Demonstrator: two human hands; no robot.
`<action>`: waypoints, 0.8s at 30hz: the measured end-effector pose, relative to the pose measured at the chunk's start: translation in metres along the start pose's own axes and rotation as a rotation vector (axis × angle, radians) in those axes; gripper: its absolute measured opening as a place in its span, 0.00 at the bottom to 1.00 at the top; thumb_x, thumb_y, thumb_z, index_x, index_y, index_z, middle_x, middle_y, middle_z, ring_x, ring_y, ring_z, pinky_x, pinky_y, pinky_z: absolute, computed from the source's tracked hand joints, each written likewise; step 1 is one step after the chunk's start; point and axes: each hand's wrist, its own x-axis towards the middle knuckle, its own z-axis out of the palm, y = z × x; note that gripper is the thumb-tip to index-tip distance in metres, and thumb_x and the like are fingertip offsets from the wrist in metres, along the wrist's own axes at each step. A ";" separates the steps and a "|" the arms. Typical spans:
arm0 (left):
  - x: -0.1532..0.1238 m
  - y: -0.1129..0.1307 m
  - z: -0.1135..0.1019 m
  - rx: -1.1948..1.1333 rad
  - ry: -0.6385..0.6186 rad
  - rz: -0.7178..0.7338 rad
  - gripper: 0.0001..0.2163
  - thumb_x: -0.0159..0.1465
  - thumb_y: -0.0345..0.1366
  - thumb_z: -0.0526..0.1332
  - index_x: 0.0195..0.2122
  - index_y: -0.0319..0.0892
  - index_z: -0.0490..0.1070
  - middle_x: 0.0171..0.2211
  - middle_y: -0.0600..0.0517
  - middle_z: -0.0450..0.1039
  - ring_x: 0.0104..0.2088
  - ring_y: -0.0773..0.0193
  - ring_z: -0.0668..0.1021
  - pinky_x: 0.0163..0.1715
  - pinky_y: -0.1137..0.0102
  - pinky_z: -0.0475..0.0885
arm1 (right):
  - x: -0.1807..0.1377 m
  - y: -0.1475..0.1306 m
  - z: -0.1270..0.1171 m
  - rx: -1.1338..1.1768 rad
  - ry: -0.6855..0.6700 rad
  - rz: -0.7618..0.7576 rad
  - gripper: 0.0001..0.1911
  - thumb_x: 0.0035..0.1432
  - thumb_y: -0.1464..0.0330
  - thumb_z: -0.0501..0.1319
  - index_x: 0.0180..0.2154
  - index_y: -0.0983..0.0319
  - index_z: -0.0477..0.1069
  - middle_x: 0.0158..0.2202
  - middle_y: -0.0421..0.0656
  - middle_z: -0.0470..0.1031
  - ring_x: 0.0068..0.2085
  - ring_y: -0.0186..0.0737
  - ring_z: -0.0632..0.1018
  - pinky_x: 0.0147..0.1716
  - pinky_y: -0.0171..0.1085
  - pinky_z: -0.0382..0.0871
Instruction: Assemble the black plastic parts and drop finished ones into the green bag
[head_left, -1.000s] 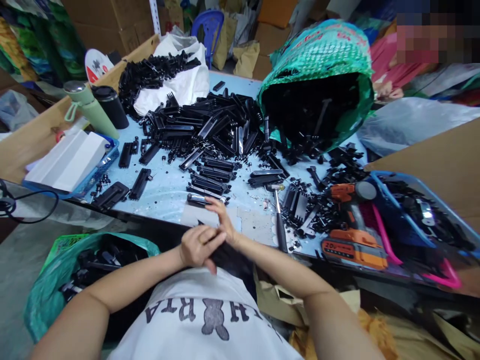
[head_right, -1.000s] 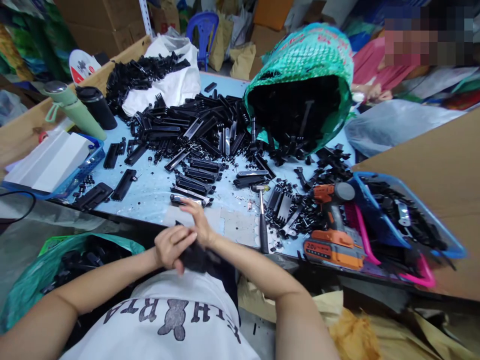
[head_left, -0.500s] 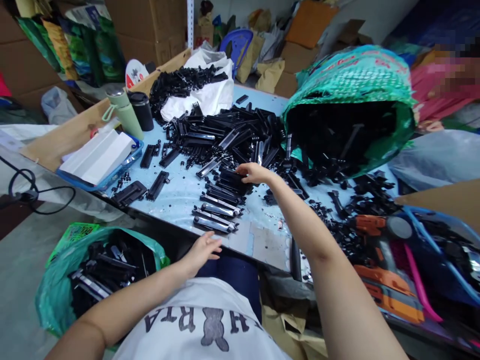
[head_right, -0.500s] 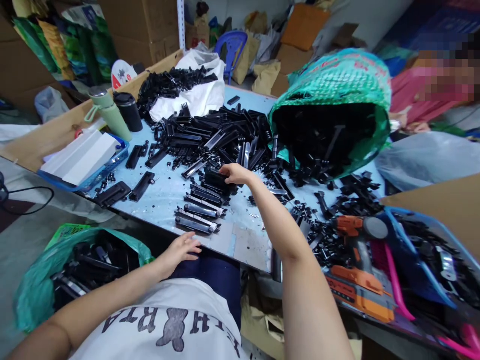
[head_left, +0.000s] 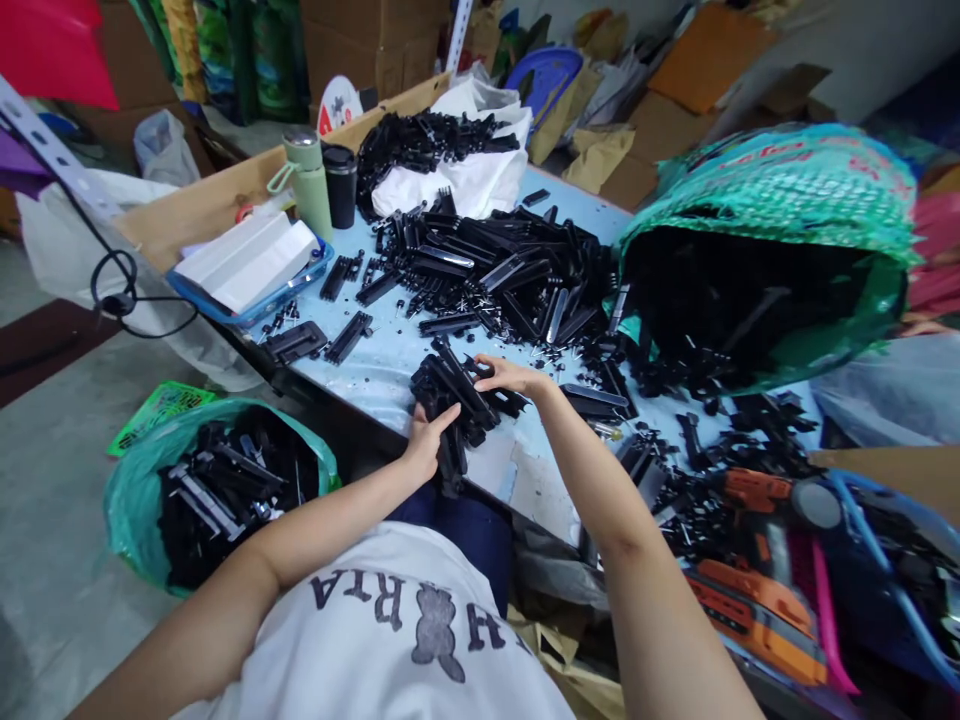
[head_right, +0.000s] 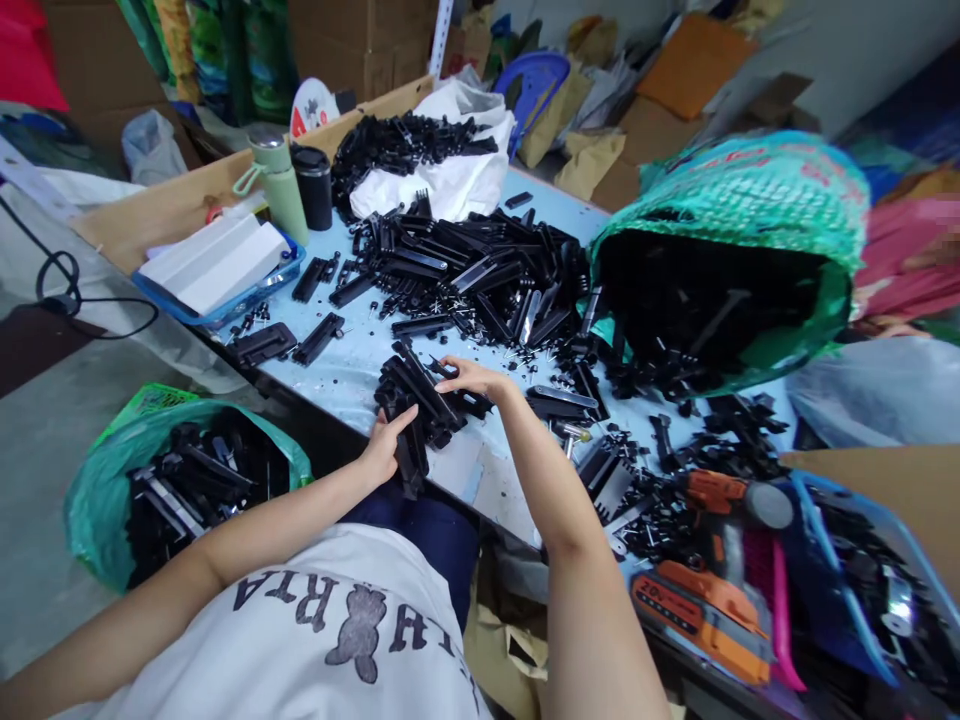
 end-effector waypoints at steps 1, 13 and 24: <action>0.001 -0.002 0.002 -0.039 -0.017 0.014 0.26 0.44 0.38 0.72 0.44 0.43 0.67 0.35 0.52 0.76 0.32 0.62 0.79 0.35 0.66 0.75 | -0.003 -0.001 0.003 0.043 -0.014 -0.010 0.39 0.35 0.54 0.68 0.50 0.63 0.66 0.50 0.46 0.69 0.49 0.47 0.70 0.52 0.44 0.61; -0.090 0.085 -0.120 -0.167 0.076 -0.003 0.16 0.46 0.37 0.70 0.34 0.36 0.73 0.24 0.51 0.76 0.24 0.61 0.78 0.31 0.66 0.75 | -0.013 -0.126 0.154 0.020 0.056 -0.260 0.33 0.37 0.55 0.70 0.45 0.61 0.68 0.40 0.41 0.74 0.41 0.43 0.73 0.44 0.41 0.67; -0.104 0.087 -0.340 0.749 1.185 0.548 0.37 0.59 0.49 0.58 0.62 0.29 0.48 0.62 0.33 0.49 0.63 0.50 0.54 0.62 0.58 0.49 | 0.079 -0.111 0.408 0.012 -0.078 -0.070 0.25 0.50 0.55 0.61 0.45 0.65 0.67 0.42 0.48 0.73 0.45 0.42 0.74 0.45 0.38 0.67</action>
